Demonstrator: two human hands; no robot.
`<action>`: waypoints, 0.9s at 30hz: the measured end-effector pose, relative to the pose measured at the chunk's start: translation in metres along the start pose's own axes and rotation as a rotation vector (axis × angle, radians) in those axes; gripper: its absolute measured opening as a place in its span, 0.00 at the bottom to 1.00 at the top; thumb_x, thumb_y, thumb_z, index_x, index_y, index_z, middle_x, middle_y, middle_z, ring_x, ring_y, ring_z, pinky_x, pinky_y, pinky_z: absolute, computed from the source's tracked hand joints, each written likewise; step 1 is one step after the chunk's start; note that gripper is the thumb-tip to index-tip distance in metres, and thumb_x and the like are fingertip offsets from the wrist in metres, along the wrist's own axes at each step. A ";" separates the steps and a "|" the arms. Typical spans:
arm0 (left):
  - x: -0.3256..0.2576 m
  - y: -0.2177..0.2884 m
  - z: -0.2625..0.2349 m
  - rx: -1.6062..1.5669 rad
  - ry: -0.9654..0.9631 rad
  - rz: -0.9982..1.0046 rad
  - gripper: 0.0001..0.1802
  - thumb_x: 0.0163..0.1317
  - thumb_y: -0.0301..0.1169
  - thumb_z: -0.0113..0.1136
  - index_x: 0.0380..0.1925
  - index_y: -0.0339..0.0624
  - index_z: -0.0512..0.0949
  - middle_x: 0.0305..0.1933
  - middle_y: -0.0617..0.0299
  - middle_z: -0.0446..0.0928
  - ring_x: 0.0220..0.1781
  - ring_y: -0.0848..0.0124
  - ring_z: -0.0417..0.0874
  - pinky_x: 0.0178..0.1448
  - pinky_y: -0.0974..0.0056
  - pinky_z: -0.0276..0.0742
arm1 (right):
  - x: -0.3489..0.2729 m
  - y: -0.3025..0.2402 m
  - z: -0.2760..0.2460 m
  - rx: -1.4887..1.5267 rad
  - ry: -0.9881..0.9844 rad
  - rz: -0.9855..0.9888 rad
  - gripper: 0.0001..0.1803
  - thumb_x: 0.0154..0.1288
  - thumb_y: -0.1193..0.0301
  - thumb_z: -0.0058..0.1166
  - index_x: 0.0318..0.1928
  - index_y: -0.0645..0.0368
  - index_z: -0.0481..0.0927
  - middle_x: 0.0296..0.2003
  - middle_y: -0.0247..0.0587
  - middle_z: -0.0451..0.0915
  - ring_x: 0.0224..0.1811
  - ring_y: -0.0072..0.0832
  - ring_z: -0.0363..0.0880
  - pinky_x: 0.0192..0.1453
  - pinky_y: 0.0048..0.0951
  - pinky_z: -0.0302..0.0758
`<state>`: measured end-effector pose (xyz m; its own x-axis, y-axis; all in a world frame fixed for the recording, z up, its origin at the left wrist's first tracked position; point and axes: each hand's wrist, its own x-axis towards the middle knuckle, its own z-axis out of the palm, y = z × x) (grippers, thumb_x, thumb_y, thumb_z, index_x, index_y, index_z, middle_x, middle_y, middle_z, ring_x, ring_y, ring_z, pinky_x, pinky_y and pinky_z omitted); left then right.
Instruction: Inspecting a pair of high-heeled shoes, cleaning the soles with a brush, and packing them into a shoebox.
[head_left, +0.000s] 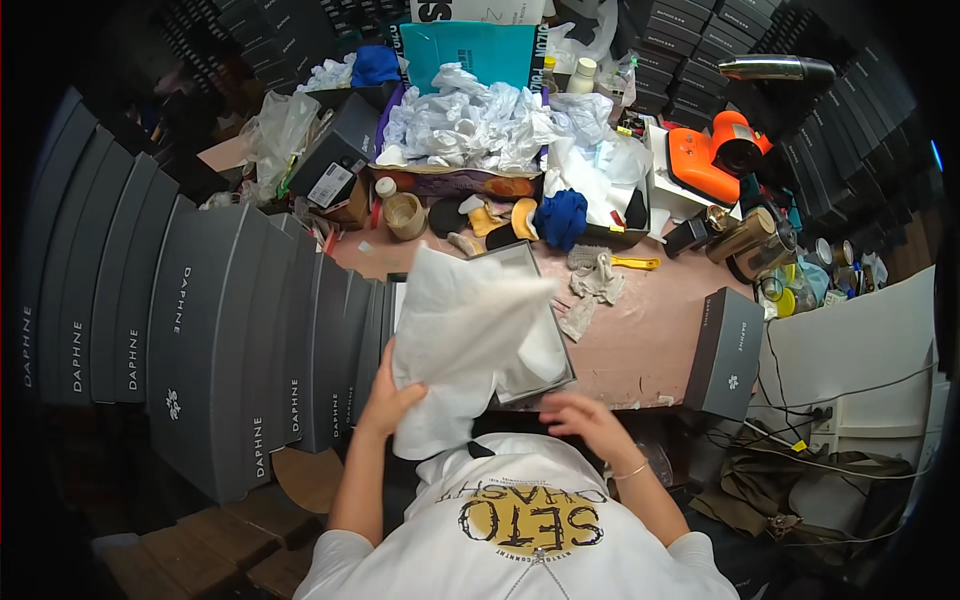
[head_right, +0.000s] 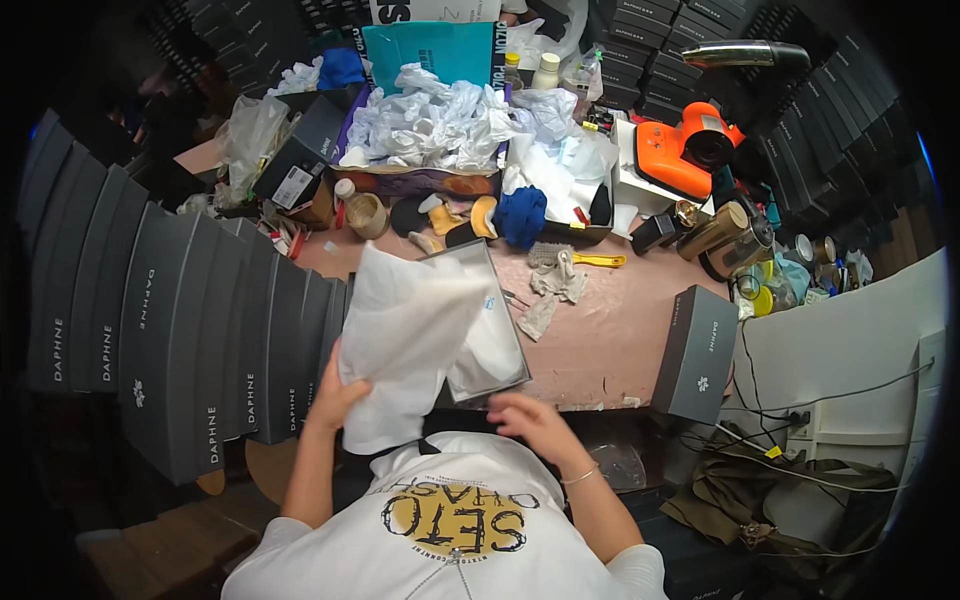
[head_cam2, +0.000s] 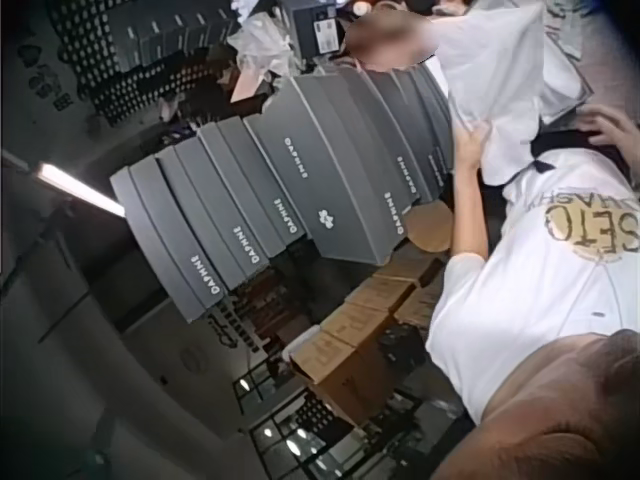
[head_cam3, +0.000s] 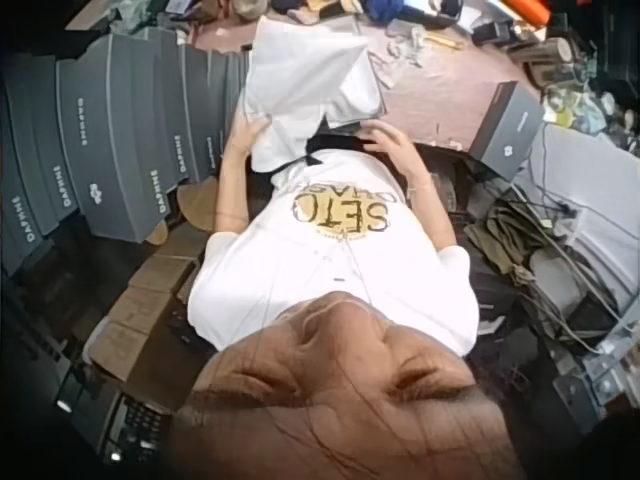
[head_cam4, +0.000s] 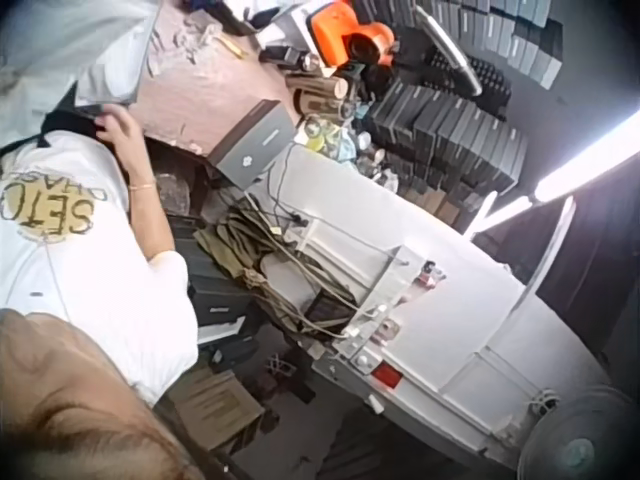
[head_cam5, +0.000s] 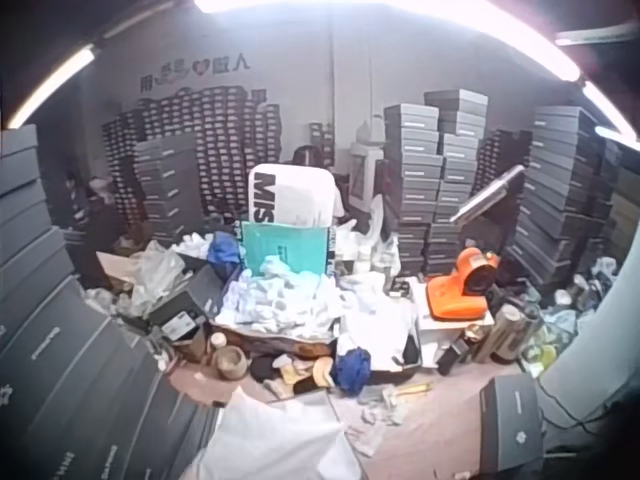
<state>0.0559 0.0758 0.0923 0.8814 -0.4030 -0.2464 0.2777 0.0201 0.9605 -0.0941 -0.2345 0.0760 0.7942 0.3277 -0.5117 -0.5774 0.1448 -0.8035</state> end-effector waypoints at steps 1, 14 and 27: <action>0.001 0.025 -0.004 0.093 -0.126 -0.069 0.45 0.45 0.21 0.57 0.67 0.35 0.53 0.59 0.51 0.70 0.59 0.64 0.72 0.65 0.62 0.65 | -0.006 0.012 -0.013 0.448 0.204 -0.173 0.33 0.68 0.64 0.48 0.69 0.57 0.53 0.68 0.49 0.56 0.66 0.37 0.63 0.59 0.37 0.72; 0.134 -0.145 0.092 0.334 0.122 0.097 0.29 0.62 0.29 0.55 0.63 0.41 0.62 0.61 0.52 0.66 0.61 0.62 0.69 0.59 0.61 0.69 | 0.151 -0.032 -0.037 -1.215 0.597 -0.295 0.41 0.52 0.61 0.61 0.65 0.61 0.60 0.53 0.60 0.68 0.56 0.50 0.69 0.62 0.49 0.63; 0.004 -0.083 0.000 0.477 0.112 -0.083 0.12 0.61 0.31 0.60 0.28 0.35 0.71 0.24 0.60 0.73 0.26 0.72 0.76 0.32 0.64 0.71 | 0.110 0.004 -0.062 -0.997 0.451 -0.176 0.38 0.61 0.57 0.55 0.66 0.61 0.57 0.57 0.62 0.65 0.60 0.52 0.66 0.64 0.40 0.65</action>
<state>0.0364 0.0728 0.0120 0.9068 -0.2839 -0.3117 0.1660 -0.4391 0.8829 0.0029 -0.2556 -0.0022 0.9633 -0.0226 -0.2676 -0.1997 -0.7267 -0.6573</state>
